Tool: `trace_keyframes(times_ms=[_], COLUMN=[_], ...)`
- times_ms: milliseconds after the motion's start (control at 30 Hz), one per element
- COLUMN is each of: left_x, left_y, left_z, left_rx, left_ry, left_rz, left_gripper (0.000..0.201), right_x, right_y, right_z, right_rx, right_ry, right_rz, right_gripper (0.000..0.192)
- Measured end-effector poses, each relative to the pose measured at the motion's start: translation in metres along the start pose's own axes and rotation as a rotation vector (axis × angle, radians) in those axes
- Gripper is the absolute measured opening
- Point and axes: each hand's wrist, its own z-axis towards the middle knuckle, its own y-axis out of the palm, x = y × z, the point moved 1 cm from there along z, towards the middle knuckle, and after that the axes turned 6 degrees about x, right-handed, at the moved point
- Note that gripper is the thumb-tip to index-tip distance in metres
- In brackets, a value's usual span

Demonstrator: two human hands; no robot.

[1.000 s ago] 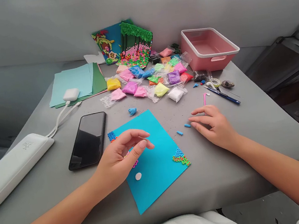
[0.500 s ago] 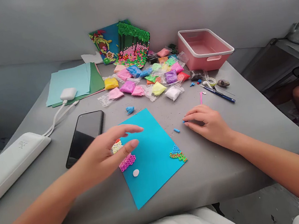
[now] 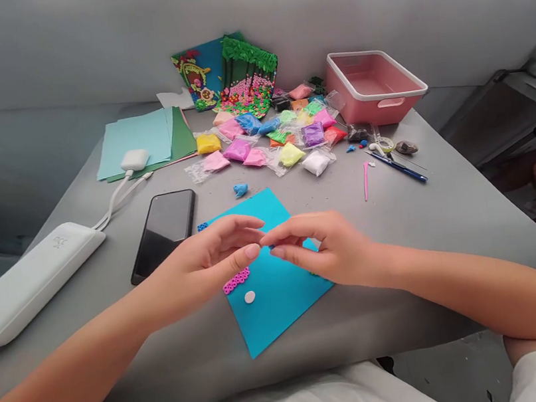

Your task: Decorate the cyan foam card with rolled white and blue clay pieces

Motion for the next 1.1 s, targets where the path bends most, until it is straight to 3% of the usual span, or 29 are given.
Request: trace_keyframes(times_ms=[100, 233, 367, 500, 700, 800, 933, 1033, 1100], left_x=[-0.01, -0.018, -0.02, -0.021, -0.025, -0.024, -0.021, -0.019, -0.016], left_y=[0.001, 0.0, -0.004, -0.007, -0.007, -0.006, -0.004, -0.002, 0.0], left_z=[0.001, -0.002, -0.006, -0.007, -0.005, -0.005, -0.006, -0.006, -0.005], left_rx=[-0.095, -0.074, -0.007, 0.025, 0.013, -0.001, -0.033, -0.02, 0.019], left_ry=[-0.092, -0.126, -0.119, -0.131, -0.135, -0.138, -0.136, -0.126, -0.115], left_rz=[-0.248, -0.398, -0.421, -0.435, -0.469, -0.462, -0.455, -0.452, -0.448], left_gripper=[0.06, 0.061, 0.056, 0.048, 0.045, 0.044, 0.05, 0.047, 0.043], right_x=[-0.007, -0.009, -0.007, -0.003, 0.001, 0.003, 0.001, -0.003, -0.005], right_y=[0.01, 0.018, 0.021, 0.023, 0.022, 0.02, 0.016, 0.012, 0.007], right_z=[0.007, 0.015, 0.023, 0.029, 0.033, 0.032, 0.029, 0.026, 0.024], right_rx=[-0.063, -0.075, -0.051, -0.062, -0.113, -0.168, -0.169, -0.132, -0.102], right_ry=[-0.004, -0.063, -0.196, -0.189, -0.146, -0.208, -0.313, -0.267, -0.178], right_rz=[0.079, 0.089, 0.042, 0.042, 0.099, 0.081, 0.019, -0.006, 0.013], right_gripper=[0.016, 0.01, 0.005, 0.005, 0.011, 0.018, 0.011, 0.01, 0.022])
